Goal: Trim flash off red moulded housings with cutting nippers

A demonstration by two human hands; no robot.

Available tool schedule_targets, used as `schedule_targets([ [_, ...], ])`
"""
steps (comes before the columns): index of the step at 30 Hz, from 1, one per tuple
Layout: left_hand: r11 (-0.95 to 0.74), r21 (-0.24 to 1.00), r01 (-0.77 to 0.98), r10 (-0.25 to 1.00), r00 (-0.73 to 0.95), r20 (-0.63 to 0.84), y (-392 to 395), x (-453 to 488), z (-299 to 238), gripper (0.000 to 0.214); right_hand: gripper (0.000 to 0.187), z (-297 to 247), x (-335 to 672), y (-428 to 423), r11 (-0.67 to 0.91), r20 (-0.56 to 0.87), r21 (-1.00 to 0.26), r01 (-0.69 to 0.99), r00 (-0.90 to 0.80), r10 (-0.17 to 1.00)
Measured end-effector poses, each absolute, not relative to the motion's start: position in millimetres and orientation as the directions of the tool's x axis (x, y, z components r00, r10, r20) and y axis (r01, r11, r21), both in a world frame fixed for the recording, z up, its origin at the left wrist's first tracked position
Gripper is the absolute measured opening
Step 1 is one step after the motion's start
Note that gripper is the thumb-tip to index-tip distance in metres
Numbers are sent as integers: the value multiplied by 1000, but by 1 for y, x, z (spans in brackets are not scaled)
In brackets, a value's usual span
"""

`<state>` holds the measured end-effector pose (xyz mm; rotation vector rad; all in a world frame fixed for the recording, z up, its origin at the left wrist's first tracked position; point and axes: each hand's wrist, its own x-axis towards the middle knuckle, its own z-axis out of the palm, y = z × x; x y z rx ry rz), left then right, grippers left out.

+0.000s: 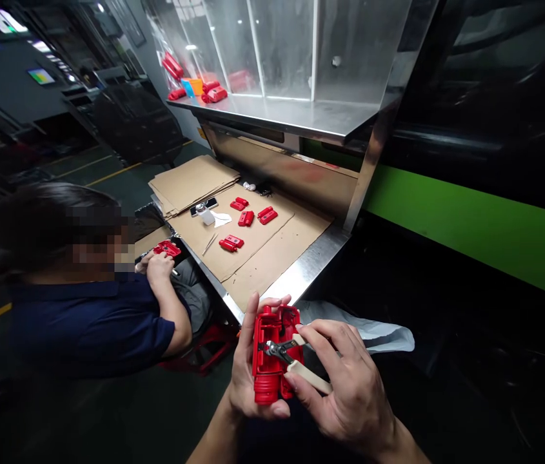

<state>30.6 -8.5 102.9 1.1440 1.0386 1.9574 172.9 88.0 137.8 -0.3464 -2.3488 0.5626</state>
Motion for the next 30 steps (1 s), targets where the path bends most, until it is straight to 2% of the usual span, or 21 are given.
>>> schedule_targets([
  [4,-479,867,-140,822,-418,386,-10,32,104,113,40,139,174,87,872,559,-480,95,-734,387],
  [10,-458,857,-237,855,-382,352,-11,32,105,110,37,147,174,91,912,557,-396,105,-762,330],
  [15,-452,858,-243,846,-421,326,-6,32,103,111,33,144,173,91,932,642,-358,60,-708,293],
  [18,-496,812,-309,835,-426,348,-2,34,103,114,33,138,172,86,887,656,-460,30,-663,362],
  [21,-550,695,-463,824,-433,364,2,36,104,114,35,138,173,84,825,655,-565,13,-600,459],
  [25,-570,535,-624,821,-456,342,5,38,103,124,44,145,180,90,770,612,-635,55,-572,546],
  [30,-551,467,-691,834,-451,317,3,39,102,126,42,151,188,99,729,548,-676,109,-587,596],
])
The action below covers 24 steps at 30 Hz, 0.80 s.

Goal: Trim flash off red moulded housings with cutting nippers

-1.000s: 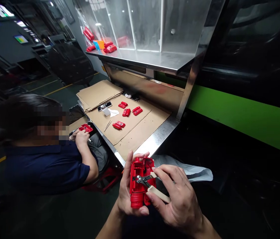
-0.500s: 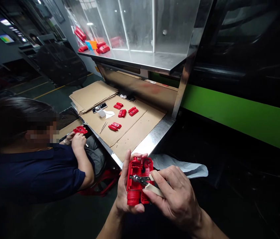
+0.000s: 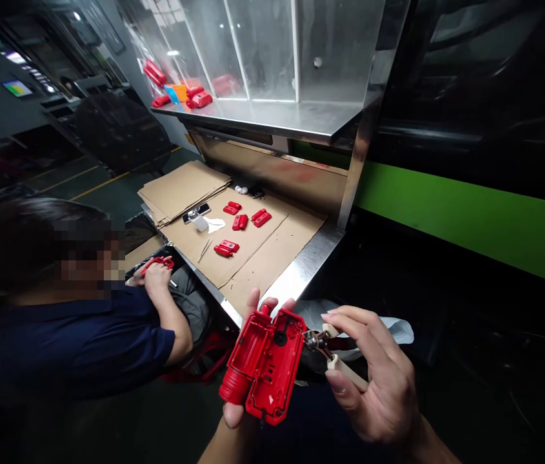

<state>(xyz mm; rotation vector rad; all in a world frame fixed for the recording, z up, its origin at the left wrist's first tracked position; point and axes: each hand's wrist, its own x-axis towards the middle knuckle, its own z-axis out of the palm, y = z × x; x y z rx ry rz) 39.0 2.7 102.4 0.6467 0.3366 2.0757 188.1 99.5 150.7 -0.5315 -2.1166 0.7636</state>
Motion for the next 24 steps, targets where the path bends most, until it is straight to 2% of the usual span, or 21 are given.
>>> schedule_targets([
  [7,-558,567,-606,829,-441,345,2,34,107,123,45,148,192,103,730,528,-678,85,-635,564],
  [16,-537,656,-530,839,-418,348,2,30,107,112,44,153,184,103,800,563,-598,48,-685,462],
  [24,-558,645,-523,828,-408,385,2,29,111,111,48,157,184,108,837,584,-547,14,-711,393],
])
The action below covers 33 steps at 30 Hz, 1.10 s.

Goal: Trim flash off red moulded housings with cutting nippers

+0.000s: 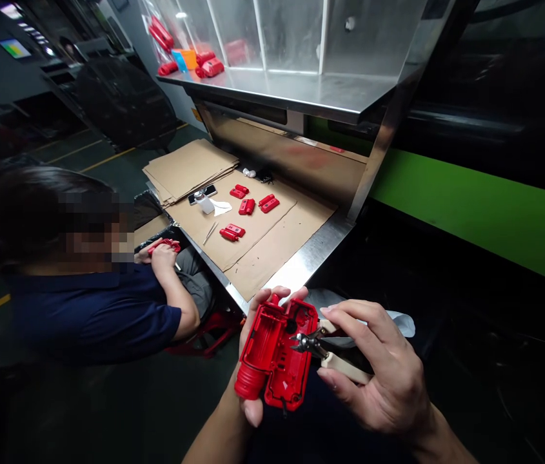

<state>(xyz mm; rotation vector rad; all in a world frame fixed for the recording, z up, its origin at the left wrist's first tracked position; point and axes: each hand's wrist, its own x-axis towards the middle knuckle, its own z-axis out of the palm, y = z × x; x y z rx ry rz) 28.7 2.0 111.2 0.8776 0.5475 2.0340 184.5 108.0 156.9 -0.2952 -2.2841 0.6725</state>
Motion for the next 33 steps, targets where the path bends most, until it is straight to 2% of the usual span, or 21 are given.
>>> schedule_targets([
  [4,-563,671,-482,823,-397,405,1,28,115,109,48,157,186,109,842,586,-540,19,-710,391],
  [8,-535,707,-463,836,-411,364,1,27,117,108,48,155,185,109,851,588,-524,29,-711,386],
  [11,-514,675,-529,852,-409,327,1,27,118,110,48,157,185,114,873,603,-488,16,-716,350],
  [14,-428,548,-718,900,-392,190,2,29,124,97,51,169,184,124,926,622,-377,-16,-745,241],
  [17,-344,417,-841,936,-344,78,4,33,135,98,57,193,180,136,984,595,-169,-50,-802,61],
  [20,-301,361,-883,947,-321,3,5,39,145,105,56,219,172,140,992,540,29,-122,-833,-118],
  [23,-263,342,-902,944,-313,-101,4,45,153,104,52,237,163,138,974,503,130,-185,-834,-226],
  [29,-252,336,-907,948,-301,-101,2,51,161,103,31,248,152,127,966,466,190,-176,-850,-247],
  [33,-247,336,-909,945,-303,-123,1,53,161,102,28,247,151,124,967,467,170,-188,-849,-247],
])
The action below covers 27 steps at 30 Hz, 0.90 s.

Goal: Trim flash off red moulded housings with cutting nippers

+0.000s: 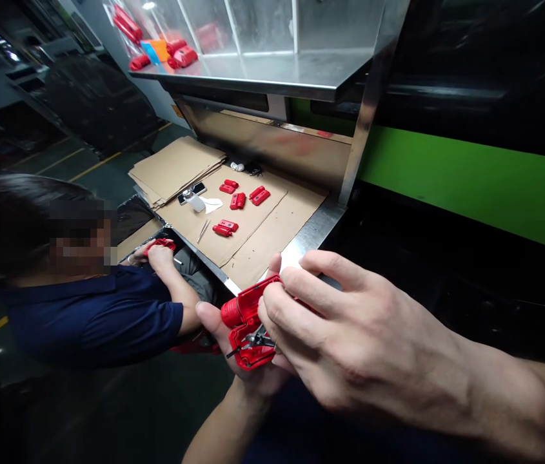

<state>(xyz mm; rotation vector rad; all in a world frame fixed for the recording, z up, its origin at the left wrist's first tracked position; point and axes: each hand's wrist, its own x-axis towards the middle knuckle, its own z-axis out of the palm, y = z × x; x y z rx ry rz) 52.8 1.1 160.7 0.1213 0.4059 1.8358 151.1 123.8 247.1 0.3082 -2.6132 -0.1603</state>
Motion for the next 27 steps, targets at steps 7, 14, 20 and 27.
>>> schedule_targets([
  [7,-218,321,-922,949,-277,-151,-1,53,160,102,36,241,155,123,975,471,135,-179,-854,-222],
  [14,-231,311,-922,953,-279,-118,1,53,160,99,41,237,155,124,973,456,153,-173,-861,-225],
  [20,-245,284,-927,962,-268,-45,1,54,155,98,40,235,154,129,970,444,117,-215,-862,-244],
  [27,-163,127,-978,981,-174,-82,6,54,162,95,21,237,154,130,980,384,72,-187,-901,-200],
])
